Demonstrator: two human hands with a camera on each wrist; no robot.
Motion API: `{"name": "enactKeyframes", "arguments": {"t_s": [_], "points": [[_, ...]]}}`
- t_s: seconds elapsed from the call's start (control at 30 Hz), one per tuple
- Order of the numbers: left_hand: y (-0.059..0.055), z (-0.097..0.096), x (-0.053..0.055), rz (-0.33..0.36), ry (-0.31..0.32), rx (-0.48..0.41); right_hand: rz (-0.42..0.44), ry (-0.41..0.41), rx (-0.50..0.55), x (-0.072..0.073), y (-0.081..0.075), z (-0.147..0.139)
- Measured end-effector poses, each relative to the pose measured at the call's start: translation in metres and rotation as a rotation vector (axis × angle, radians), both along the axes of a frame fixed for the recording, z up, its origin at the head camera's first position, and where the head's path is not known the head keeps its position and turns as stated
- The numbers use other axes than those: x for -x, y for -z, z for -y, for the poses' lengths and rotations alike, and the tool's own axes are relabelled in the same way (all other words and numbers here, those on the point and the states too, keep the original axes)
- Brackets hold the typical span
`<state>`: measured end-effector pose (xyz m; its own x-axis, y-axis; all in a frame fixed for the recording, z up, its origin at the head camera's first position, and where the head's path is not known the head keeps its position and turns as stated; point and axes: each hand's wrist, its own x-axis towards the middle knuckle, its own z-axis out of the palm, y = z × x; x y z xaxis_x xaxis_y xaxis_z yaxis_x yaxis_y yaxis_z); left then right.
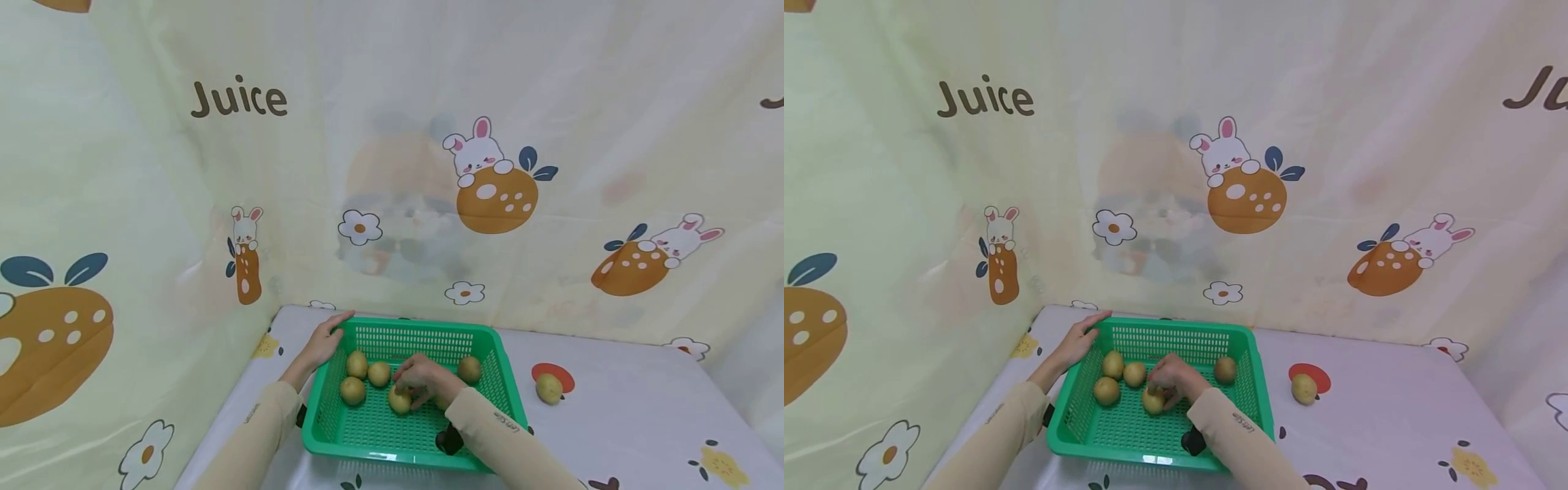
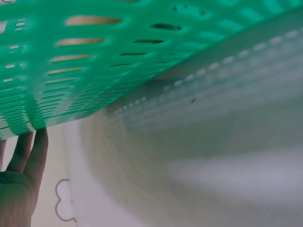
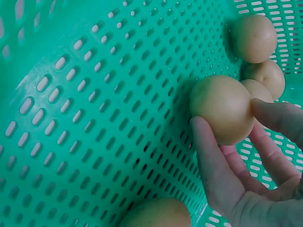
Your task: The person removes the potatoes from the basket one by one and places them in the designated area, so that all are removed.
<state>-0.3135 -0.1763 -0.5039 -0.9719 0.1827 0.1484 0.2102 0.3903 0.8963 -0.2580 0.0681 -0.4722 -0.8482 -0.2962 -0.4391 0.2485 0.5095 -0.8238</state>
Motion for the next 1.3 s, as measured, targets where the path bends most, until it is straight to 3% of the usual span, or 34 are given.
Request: {"name": "enactKeyframes", "arguments": {"t_s": [0.47, 0.7, 0.77, 0.93, 1.07, 1.2, 1.3], "points": [[0.002, 0.000, -0.001, 0.016, 0.007, 0.000, -0.068, -0.031, 0.168, 0.002, -0.010, -0.013], [0.002, -0.001, -0.001, 0.012, 0.005, -0.005, -0.111, 0.011, 0.224, 0.006, -0.018, -0.019], [-0.001, -0.001, -0.003, 0.016, 0.006, -0.021, -0.128, 0.041, 0.232, 0.008, -0.019, -0.021], [-0.024, -0.004, -0.016, 0.024, 0.035, -0.020, -0.164, 0.110, 0.284, 0.013, -0.021, -0.031], [-0.037, -0.005, -0.024, 0.027, 0.051, 0.009, -0.177, 0.122, 0.324, 0.014, -0.024, -0.041], [-0.039, -0.005, -0.027, 0.037, 0.050, 0.005, -0.192, 0.138, 0.346, 0.015, -0.025, -0.051], [-0.030, -0.005, -0.021, 0.033, 0.035, -0.017, -0.206, 0.160, 0.360, 0.017, -0.026, -0.060]]}}
